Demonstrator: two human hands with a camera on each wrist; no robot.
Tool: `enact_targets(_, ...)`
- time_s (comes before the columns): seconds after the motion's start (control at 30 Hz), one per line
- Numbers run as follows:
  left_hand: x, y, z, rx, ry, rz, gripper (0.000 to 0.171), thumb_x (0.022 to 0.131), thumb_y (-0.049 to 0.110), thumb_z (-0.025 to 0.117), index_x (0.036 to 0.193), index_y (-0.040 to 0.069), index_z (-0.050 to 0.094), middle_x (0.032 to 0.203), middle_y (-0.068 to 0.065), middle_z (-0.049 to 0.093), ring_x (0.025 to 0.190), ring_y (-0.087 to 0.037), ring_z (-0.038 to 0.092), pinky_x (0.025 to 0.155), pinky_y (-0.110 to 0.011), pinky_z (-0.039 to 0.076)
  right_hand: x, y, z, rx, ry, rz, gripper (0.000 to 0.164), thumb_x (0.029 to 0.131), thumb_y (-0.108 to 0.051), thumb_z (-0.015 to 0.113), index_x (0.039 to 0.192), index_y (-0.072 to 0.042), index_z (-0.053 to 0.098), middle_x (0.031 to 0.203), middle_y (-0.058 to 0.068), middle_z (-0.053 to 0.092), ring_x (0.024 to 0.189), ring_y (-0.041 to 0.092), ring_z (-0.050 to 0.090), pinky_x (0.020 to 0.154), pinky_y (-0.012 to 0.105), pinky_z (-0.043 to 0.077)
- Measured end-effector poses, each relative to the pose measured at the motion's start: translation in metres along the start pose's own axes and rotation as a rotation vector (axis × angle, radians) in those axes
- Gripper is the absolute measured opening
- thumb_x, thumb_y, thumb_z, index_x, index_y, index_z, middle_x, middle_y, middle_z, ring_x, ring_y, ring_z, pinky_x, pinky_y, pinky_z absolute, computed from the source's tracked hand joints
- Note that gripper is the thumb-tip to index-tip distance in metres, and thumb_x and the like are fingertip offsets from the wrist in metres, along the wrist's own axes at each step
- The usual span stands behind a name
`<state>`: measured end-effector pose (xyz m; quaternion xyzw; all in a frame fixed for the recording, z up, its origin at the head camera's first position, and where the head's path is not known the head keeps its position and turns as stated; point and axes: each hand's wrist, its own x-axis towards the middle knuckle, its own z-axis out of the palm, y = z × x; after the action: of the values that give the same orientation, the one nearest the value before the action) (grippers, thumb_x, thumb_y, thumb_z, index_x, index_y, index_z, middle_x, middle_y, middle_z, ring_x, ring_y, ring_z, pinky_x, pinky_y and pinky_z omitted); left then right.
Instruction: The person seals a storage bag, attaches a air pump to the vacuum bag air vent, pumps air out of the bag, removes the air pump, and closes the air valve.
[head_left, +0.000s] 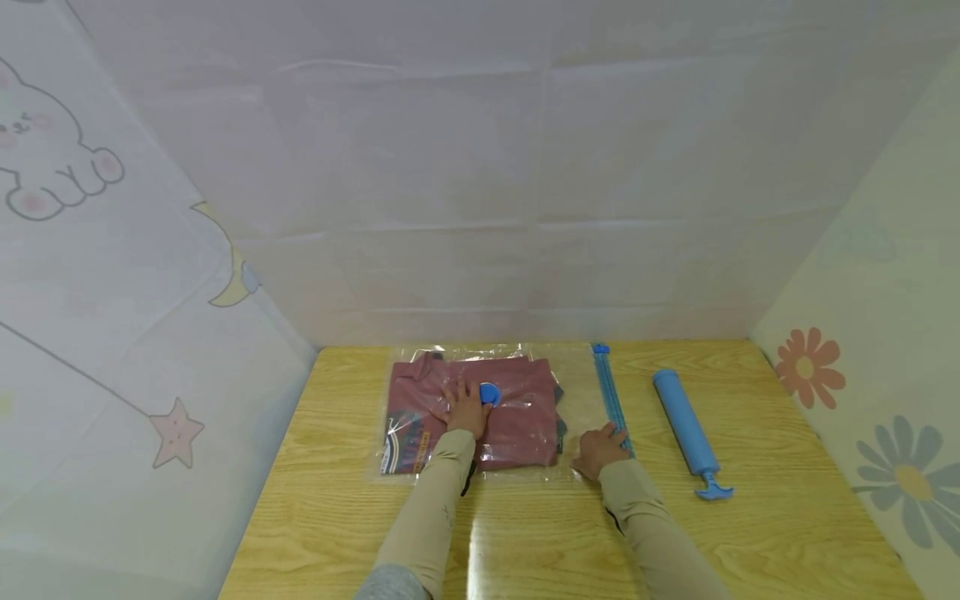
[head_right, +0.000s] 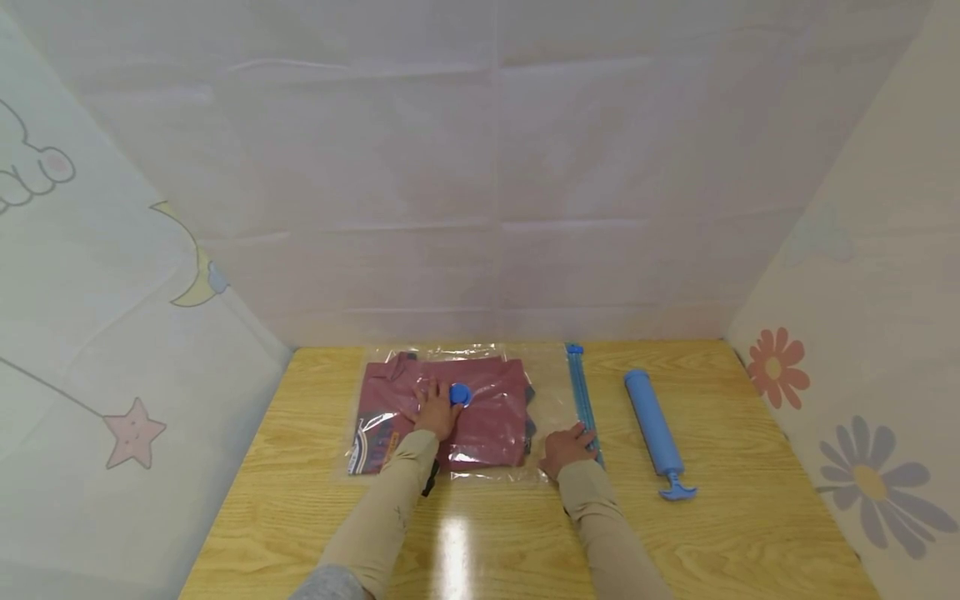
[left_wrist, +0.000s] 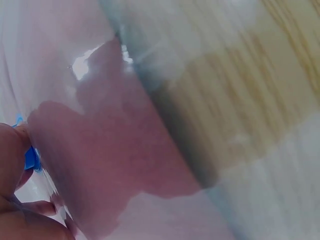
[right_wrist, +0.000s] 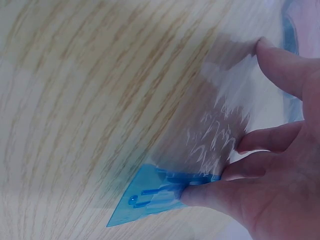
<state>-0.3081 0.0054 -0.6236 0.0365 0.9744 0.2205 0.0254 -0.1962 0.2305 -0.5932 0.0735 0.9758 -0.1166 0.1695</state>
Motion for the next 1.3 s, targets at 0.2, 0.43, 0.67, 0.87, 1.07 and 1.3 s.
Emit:
enact_targets(0.2, 0.0005, -0.0004, -0.0004, 0.002, -0.027, -0.019, 0.062, 0.085, 0.041, 0.056, 0.136, 0.015, 0.032, 0.149, -0.012, 0.018, 0.133, -0.047, 0.003, 0.087, -0.079, 0.006, -0.002, -0.0014, -0.002, -0.005, 0.0, 0.0, 0.053, 0.079, -0.031, 0.066, 0.11, 0.01, 0.055, 0.128, 0.05, 0.018, 0.115, 0.068, 0.014, 0.084, 0.069, 0.033)
enact_targets(0.43, 0.0001, -0.0001, -0.0003, -0.004, -0.015, -0.018, 0.061, 0.084, 0.04, 0.058, 0.133, 0.012, 0.034, 0.149, -0.012, 0.018, 0.134, -0.047, 0.005, 0.086, -0.079, 0.008, -0.0012, -0.0015, -0.0029, 0.008, -0.008, -0.004, 0.048, 0.079, -0.029, 0.066, 0.108, 0.008, 0.058, 0.128, 0.05, 0.017, 0.115, 0.069, 0.013, 0.084, 0.07, 0.033)
enact_targets(0.67, -0.0007, -0.0006, -0.0006, -0.003, -0.001, -0.01, 0.06, 0.084, 0.04, 0.058, 0.131, 0.012, 0.035, 0.148, -0.013, 0.02, 0.133, -0.047, 0.006, 0.086, -0.079, 0.008, -0.0023, -0.0009, -0.0028, 0.006, -0.001, 0.001, 0.052, 0.079, -0.031, 0.066, 0.11, 0.009, 0.056, 0.129, 0.049, 0.018, 0.116, 0.068, 0.013, 0.084, 0.069, 0.034)
enact_targets(0.87, -0.0005, -0.0005, -0.0008, -0.008, 0.005, -0.011, 0.06, 0.084, 0.04, 0.059, 0.132, 0.013, 0.035, 0.148, -0.012, 0.021, 0.133, -0.047, 0.007, 0.086, -0.079, 0.008, -0.0031, -0.0015, -0.0039, 0.006, -0.01, 0.006, 0.054, 0.079, -0.031, 0.066, 0.112, 0.01, 0.055, 0.129, 0.049, 0.017, 0.116, 0.068, 0.013, 0.084, 0.069, 0.033)
enact_targets(1.07, 0.0003, -0.0016, 0.0002, -0.031, -0.018, 0.012, 0.056, 0.085, 0.038, 0.058, 0.134, 0.033, 0.032, 0.148, -0.015, 0.018, 0.132, -0.05, 0.003, 0.084, -0.08, 0.004, -0.0025, -0.0015, -0.0038, 0.016, -0.009, 0.004, 0.055, 0.079, -0.03, 0.067, 0.112, 0.011, 0.054, 0.129, 0.049, 0.017, 0.116, 0.068, 0.012, 0.084, 0.069, 0.033)
enact_targets(1.3, -0.0007, -0.0023, -0.0001, -0.018, -0.025, 0.038, 0.05, 0.086, 0.037, 0.056, 0.131, 0.042, 0.035, 0.148, -0.018, 0.016, 0.13, -0.053, 0.002, 0.082, -0.081, 0.005, -0.0005, 0.0, -0.0015, 0.018, -0.001, 0.004, 0.051, 0.078, -0.031, 0.067, 0.109, 0.009, 0.056, 0.129, 0.049, 0.017, 0.115, 0.068, 0.012, 0.084, 0.069, 0.033)
